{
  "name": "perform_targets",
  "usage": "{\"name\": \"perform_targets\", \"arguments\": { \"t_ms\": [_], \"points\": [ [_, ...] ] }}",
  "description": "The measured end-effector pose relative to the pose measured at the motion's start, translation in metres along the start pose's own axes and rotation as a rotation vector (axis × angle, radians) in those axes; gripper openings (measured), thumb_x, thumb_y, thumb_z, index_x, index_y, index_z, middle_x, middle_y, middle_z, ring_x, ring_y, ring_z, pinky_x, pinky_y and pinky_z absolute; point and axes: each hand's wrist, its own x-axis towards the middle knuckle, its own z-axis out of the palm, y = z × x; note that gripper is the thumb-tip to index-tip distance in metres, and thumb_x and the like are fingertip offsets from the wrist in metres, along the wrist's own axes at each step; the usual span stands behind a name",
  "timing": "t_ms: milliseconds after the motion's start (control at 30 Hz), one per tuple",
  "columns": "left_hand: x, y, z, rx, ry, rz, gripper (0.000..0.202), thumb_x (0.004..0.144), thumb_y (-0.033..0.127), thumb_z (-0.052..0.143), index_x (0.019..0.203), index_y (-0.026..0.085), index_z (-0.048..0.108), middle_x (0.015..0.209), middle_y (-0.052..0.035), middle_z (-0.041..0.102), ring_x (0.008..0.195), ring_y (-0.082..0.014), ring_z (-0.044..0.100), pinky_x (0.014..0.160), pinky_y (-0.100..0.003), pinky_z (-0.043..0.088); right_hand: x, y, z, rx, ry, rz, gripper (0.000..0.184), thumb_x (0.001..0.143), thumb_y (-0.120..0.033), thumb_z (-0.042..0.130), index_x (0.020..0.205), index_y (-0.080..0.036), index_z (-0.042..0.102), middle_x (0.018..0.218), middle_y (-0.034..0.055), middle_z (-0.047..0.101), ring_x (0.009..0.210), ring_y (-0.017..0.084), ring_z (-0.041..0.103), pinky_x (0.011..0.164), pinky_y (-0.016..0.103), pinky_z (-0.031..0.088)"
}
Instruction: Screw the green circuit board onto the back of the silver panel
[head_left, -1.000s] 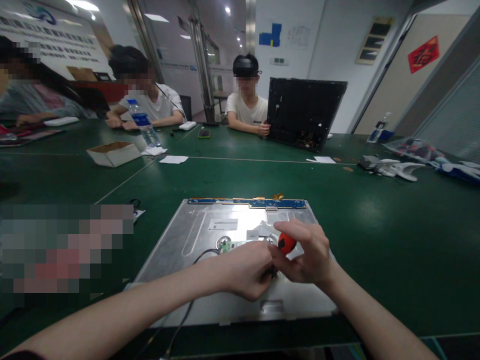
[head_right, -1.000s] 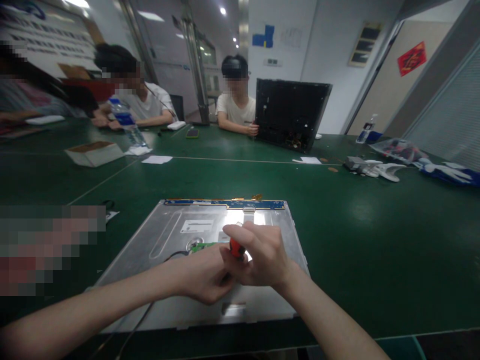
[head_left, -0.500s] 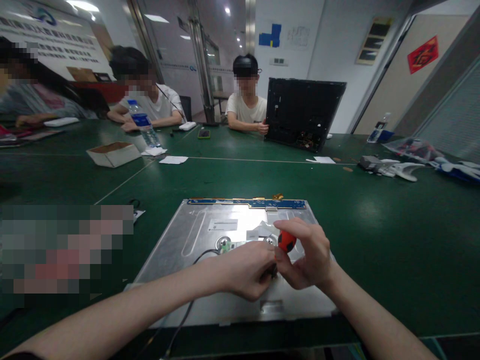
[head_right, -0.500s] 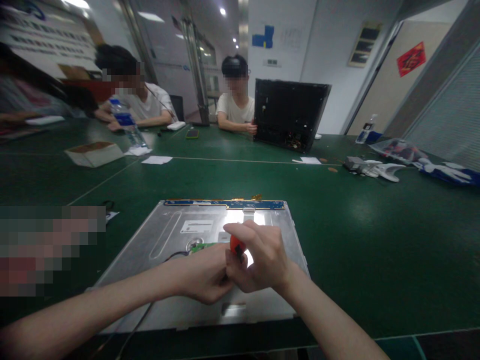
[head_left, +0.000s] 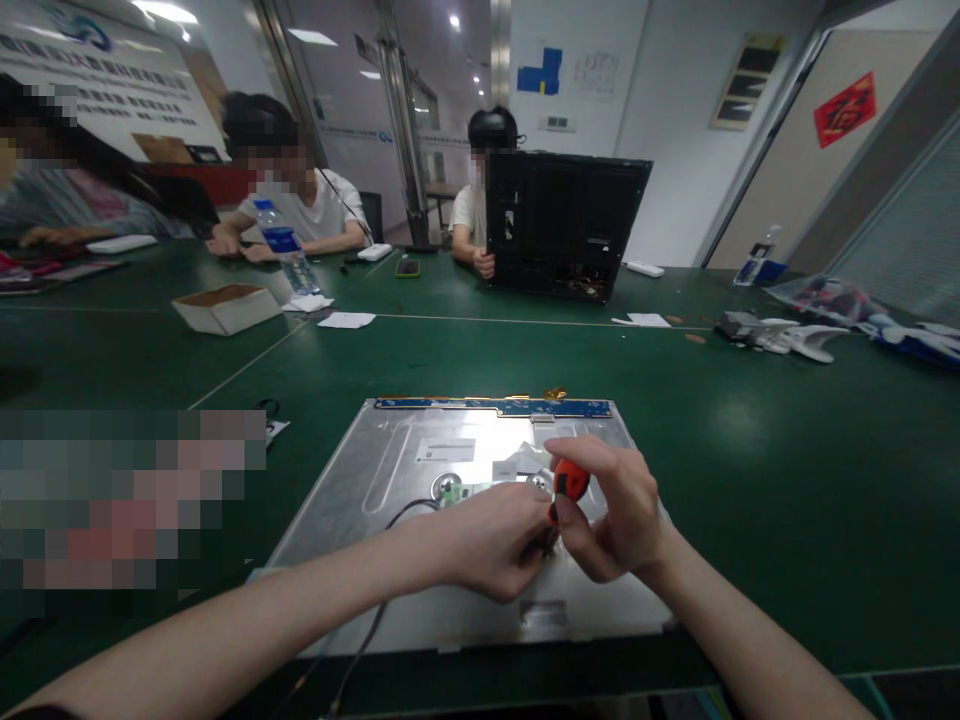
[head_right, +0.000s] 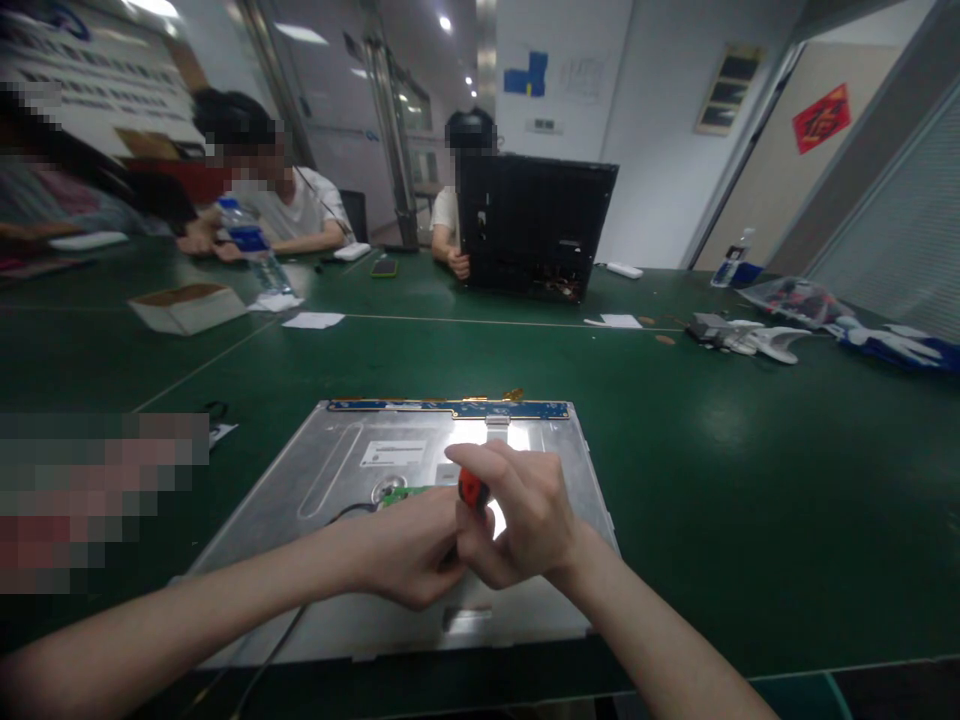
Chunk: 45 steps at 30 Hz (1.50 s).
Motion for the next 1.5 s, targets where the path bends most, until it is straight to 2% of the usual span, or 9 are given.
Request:
{"name": "perform_targets", "arguments": {
  "t_ms": [167, 300, 567, 1000, 1233, 1333, 1500],
  "points": [
    [0.0, -0.003, 0.002, 0.066, -0.002, 0.028, 0.022, 0.067, 0.004, 0.058, 0.06, 0.018, 0.043, 0.056, 0.0023, 0.047, 0.05, -0.0114, 0.04, 0.045, -0.023, 0.034, 0.002, 0.0, 0.003, -0.036, 0.045, -0.02, 0.03, 0.088, -0.02, 0.052, 0.118, -0.016, 0.052, 0.063, -0.0056, 0.051, 0.047, 0.011, 0.047, 0.044, 0.025, 0.036],
    [-0.001, -0.006, 0.005, 0.121, 0.004, 0.047, 0.018, 0.068, 0.005, 0.058, 0.062, 0.018, 0.046, 0.057, 0.0017, 0.048, 0.051, -0.0121, 0.041, 0.045, -0.024, 0.034, 0.001, 0.0, 0.003, -0.057, 0.029, -0.019, 0.028, 0.09, -0.022, 0.055, 0.117, -0.017, 0.052, 0.062, -0.0067, 0.05, 0.047, 0.011, 0.047, 0.044, 0.025, 0.036],
    [0.0, -0.005, 0.005, 0.026, 0.0, 0.0, 0.022, 0.07, 0.005, 0.06, 0.063, 0.018, 0.044, 0.06, 0.001, 0.052, 0.053, -0.0124, 0.048, 0.05, -0.023, 0.041, 0.001, -0.001, 0.0, -0.001, 0.003, -0.016, 0.039, 0.084, -0.022, 0.043, 0.122, -0.016, 0.051, 0.067, -0.0016, 0.055, 0.053, 0.015, 0.054, 0.045, 0.028, 0.042],
    [-0.002, -0.011, 0.008, 0.103, -0.02, 0.056, 0.015, 0.07, 0.007, 0.056, 0.063, 0.017, 0.048, 0.057, -0.0001, 0.052, 0.05, -0.0124, 0.042, 0.044, -0.024, 0.034, 0.002, 0.0, 0.003, -0.068, 0.04, -0.011, 0.029, 0.088, -0.019, 0.055, 0.116, -0.017, 0.052, 0.063, -0.0059, 0.052, 0.048, 0.011, 0.046, 0.044, 0.024, 0.034],
    [0.0, -0.006, 0.004, 0.036, -0.021, 0.033, 0.016, 0.071, 0.005, 0.058, 0.066, 0.017, 0.049, 0.064, -0.0004, 0.056, 0.056, -0.0137, 0.05, 0.052, -0.024, 0.044, 0.001, 0.0, -0.001, 0.011, -0.018, -0.011, 0.041, 0.085, -0.023, 0.046, 0.125, -0.014, 0.051, 0.071, 0.0002, 0.057, 0.057, 0.016, 0.054, 0.049, 0.028, 0.042],
    [0.001, -0.002, 0.0, 0.007, -0.023, 0.013, 0.019, 0.069, 0.003, 0.058, 0.064, 0.018, 0.047, 0.061, 0.0012, 0.054, 0.053, -0.0126, 0.049, 0.05, -0.023, 0.043, 0.0, 0.0, -0.001, -0.003, -0.013, 0.003, 0.043, 0.083, -0.021, 0.044, 0.125, -0.014, 0.051, 0.071, 0.0004, 0.057, 0.056, 0.016, 0.054, 0.047, 0.028, 0.041],
    [0.0, -0.007, 0.004, 0.067, -0.025, 0.035, 0.021, 0.068, 0.005, 0.058, 0.061, 0.018, 0.043, 0.058, 0.0012, 0.05, 0.051, -0.0119, 0.045, 0.045, -0.023, 0.037, 0.001, -0.001, 0.002, -0.042, 0.038, -0.025, 0.034, 0.086, -0.018, 0.05, 0.12, -0.016, 0.052, 0.066, -0.0037, 0.054, 0.05, 0.013, 0.049, 0.044, 0.025, 0.038]
  ]
}}
